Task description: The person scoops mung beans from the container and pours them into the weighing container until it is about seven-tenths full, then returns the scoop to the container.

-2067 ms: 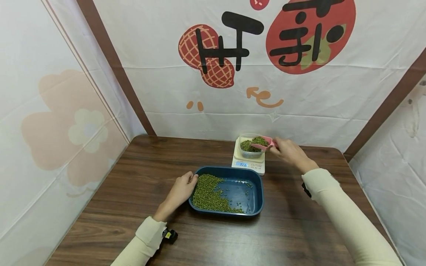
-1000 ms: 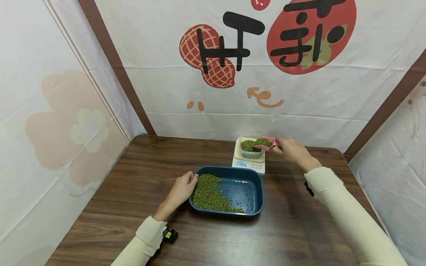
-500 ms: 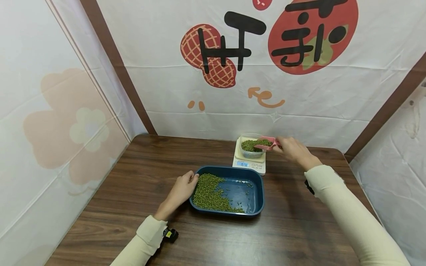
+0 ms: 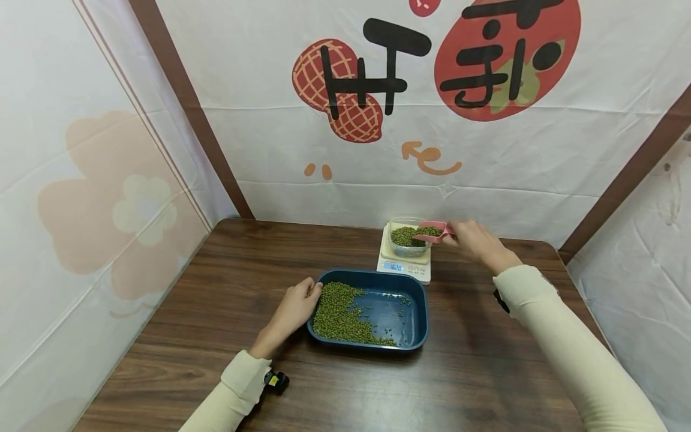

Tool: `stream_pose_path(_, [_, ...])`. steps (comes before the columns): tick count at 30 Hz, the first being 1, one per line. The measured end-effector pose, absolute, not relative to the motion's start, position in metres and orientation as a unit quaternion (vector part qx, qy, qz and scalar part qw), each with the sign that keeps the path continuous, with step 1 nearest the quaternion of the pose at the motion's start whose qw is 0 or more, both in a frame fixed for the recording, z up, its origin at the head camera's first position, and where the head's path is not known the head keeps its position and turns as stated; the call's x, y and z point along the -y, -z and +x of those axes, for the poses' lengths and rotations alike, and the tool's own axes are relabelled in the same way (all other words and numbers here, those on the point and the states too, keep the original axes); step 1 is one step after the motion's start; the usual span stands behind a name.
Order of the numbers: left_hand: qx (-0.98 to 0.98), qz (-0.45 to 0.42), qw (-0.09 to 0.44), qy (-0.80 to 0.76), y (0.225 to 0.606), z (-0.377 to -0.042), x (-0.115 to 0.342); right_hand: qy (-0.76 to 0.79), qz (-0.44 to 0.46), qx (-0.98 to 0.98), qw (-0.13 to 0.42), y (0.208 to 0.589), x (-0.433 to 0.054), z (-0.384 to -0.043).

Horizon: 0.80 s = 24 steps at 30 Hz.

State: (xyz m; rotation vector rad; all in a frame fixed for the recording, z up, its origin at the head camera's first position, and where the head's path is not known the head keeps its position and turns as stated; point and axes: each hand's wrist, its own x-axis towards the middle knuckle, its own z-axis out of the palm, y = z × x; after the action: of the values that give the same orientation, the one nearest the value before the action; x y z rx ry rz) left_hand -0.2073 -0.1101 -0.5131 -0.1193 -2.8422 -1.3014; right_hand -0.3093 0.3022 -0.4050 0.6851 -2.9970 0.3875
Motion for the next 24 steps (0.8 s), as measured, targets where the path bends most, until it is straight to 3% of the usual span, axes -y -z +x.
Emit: stream_pose_path(24, [0.906, -0.038, 0.005, 0.421, 0.5126, -0.2067, 0.1108, -0.105, 0.238, 0.965, 0.021, 0.3972, -0.2997, -0.3144])
